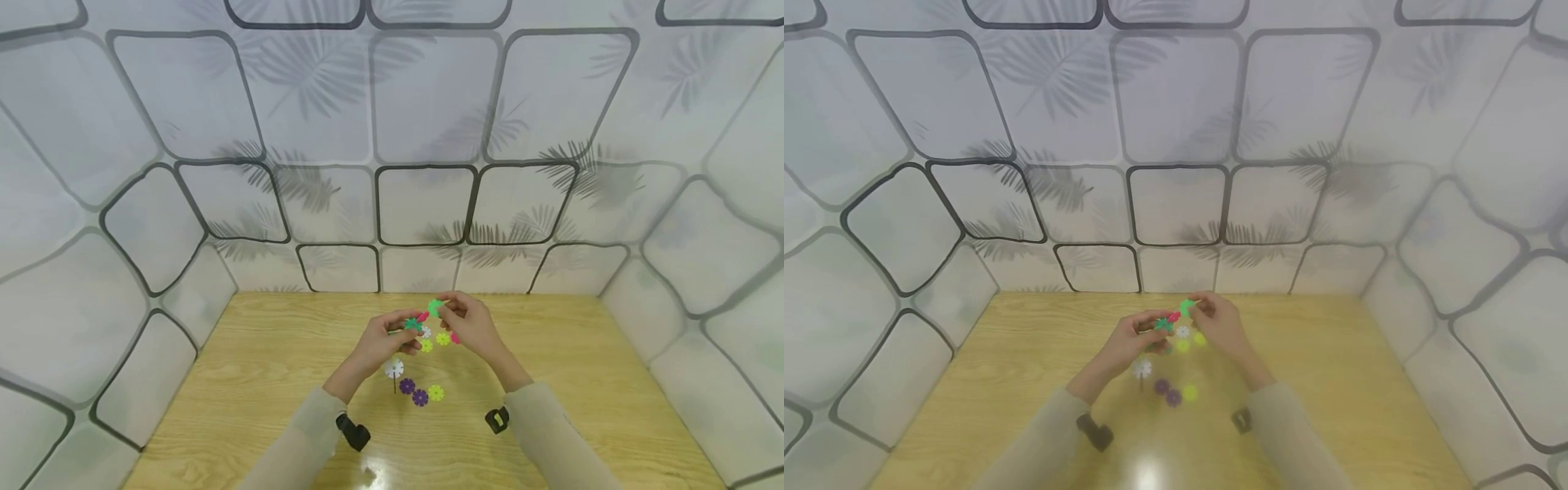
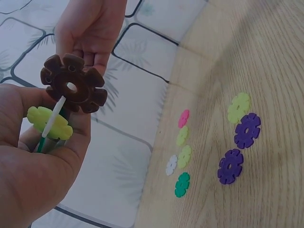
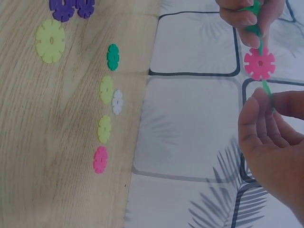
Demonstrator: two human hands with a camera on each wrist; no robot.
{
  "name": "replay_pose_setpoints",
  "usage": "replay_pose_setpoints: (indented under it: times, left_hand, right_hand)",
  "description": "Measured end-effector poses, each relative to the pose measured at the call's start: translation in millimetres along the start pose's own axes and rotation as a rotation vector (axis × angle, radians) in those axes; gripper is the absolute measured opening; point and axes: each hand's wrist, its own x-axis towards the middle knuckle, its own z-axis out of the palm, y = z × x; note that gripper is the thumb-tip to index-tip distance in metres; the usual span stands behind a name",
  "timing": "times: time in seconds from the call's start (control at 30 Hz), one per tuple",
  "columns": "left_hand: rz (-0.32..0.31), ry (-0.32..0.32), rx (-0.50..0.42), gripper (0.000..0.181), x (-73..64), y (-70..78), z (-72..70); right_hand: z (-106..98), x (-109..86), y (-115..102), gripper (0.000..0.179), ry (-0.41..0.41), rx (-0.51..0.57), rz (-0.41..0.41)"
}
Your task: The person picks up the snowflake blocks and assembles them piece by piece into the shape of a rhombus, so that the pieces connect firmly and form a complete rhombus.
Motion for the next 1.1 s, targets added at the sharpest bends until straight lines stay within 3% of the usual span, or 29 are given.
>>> replay_pose_setpoints:
  times: [0.47,0.77,1.1]
  left_hand:
    - [0.004,0.006,0.008,0.039,0.5,0.8,0.3]
    - [-0.024,0.005,-0.045,0.041,1.7,0.7,0.2]
    - [0.011,0.011,-0.073,0.044,-0.7,3.0,5.7]
  right_hand:
    - [3.5,3.1,7.6,0.032,-0.026,0.050,0.023]
    - [7.5,1.8,10.8,0.030,-0.012,0.114,0.026]
    - [6.4,-1.1,3.2,0.030,0.004,0.149,0.007]
